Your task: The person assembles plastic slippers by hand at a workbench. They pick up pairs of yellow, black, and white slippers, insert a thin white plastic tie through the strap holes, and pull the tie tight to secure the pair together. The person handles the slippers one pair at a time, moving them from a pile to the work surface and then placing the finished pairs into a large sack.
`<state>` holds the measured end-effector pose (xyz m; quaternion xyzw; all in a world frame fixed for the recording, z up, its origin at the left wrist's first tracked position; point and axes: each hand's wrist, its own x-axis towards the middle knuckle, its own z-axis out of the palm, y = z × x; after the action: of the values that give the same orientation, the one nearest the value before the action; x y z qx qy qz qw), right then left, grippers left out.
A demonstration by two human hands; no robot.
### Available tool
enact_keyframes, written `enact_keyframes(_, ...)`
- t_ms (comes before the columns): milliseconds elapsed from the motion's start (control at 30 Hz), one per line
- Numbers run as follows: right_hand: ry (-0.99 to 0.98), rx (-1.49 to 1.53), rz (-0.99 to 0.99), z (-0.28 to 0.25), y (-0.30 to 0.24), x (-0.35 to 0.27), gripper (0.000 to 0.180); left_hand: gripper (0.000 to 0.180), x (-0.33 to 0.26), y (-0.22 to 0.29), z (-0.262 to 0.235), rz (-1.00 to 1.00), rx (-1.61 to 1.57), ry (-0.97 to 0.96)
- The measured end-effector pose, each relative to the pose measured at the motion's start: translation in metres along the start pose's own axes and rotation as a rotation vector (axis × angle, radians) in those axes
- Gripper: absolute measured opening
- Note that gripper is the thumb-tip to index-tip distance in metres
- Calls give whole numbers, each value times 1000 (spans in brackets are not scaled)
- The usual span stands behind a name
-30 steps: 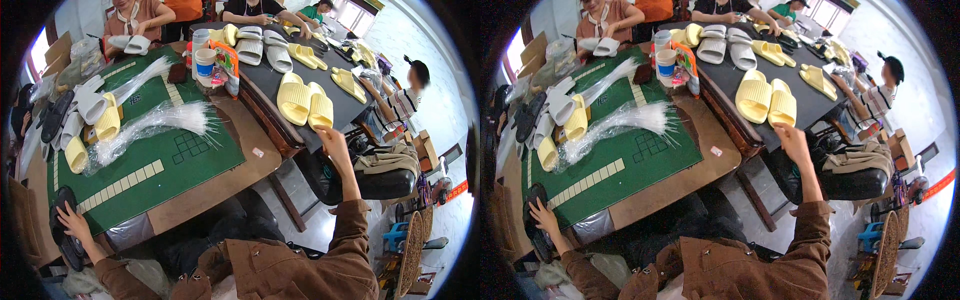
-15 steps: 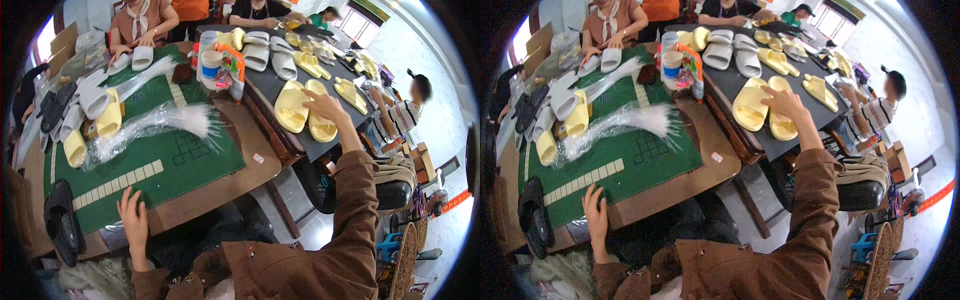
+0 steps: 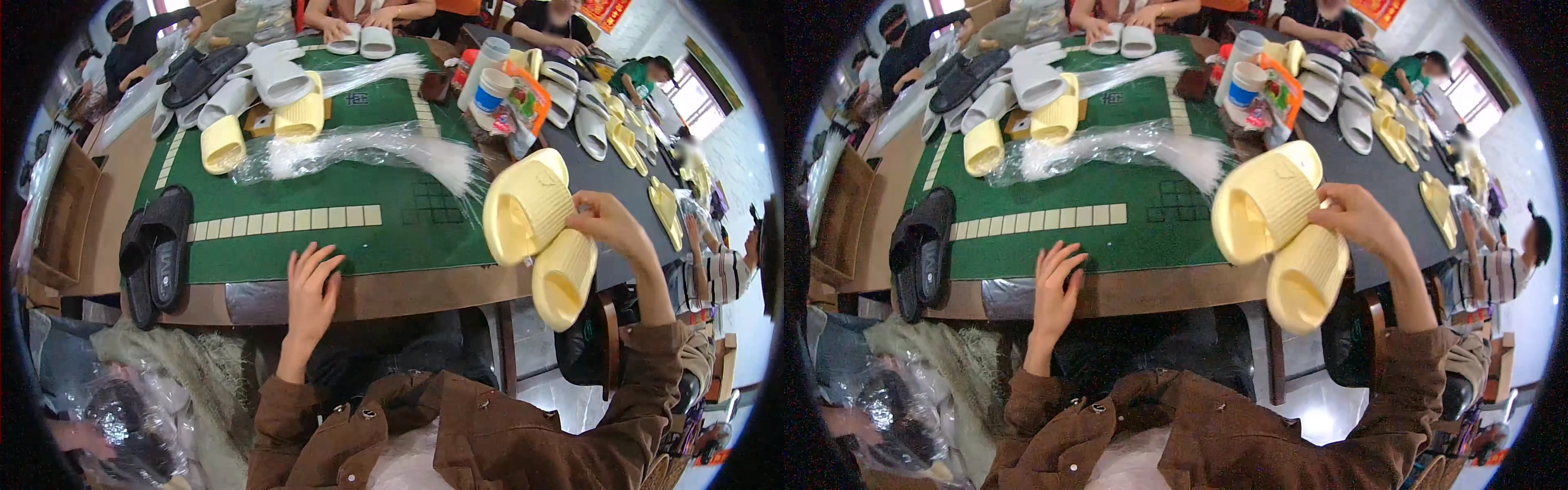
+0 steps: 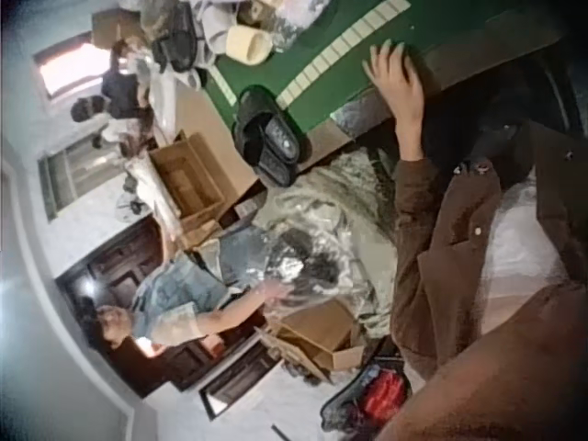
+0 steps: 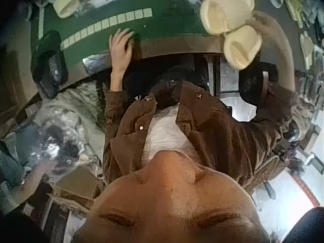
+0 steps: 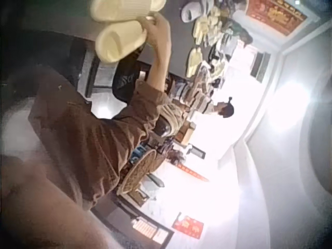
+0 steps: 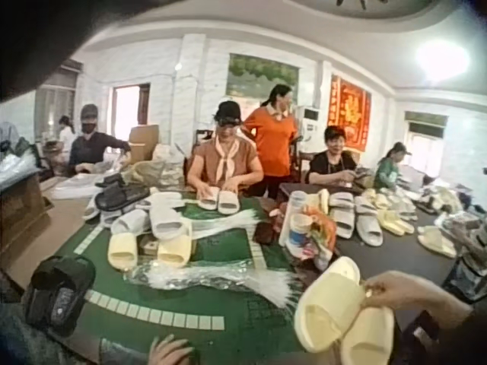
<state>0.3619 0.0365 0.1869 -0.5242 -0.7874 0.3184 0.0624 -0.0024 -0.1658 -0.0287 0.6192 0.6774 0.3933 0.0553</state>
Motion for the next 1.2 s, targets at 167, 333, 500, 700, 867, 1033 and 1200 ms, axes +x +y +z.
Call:
enact_keyframes(167, -8, 727, 109, 83, -13, -5, 18, 24, 8, 49, -10, -62, -341, 216)
enact_keyframes(333, -234, 1144, 181, 161, -52, -2, 33, 30, 10, 62, -19, -37, -343, 354)
enact_keyframes(500, -384, 1085, 54, 194, -45, 47, 48, 51, 13, 62, 4, 4, -281, 113)
enact_keyframes(700, -62, 279, -390, 160, -1, 55, 22, 70, -8, 73, 31, -18, 129, -99)
enact_keyframes(867, 703, -245, -501, 103, -19, 59, 25, 74, 11, 85, 39, -49, 204, -48)
enact_keyframes(1033, 419, -425, -604, 137, -5, 106, 40, 72, 33, 82, 49, 63, 244, -117)
enact_keyframes(1200, 336, -422, -552, 181, -6, 123, 28, 67, 40, 42, 25, 135, 308, -118)
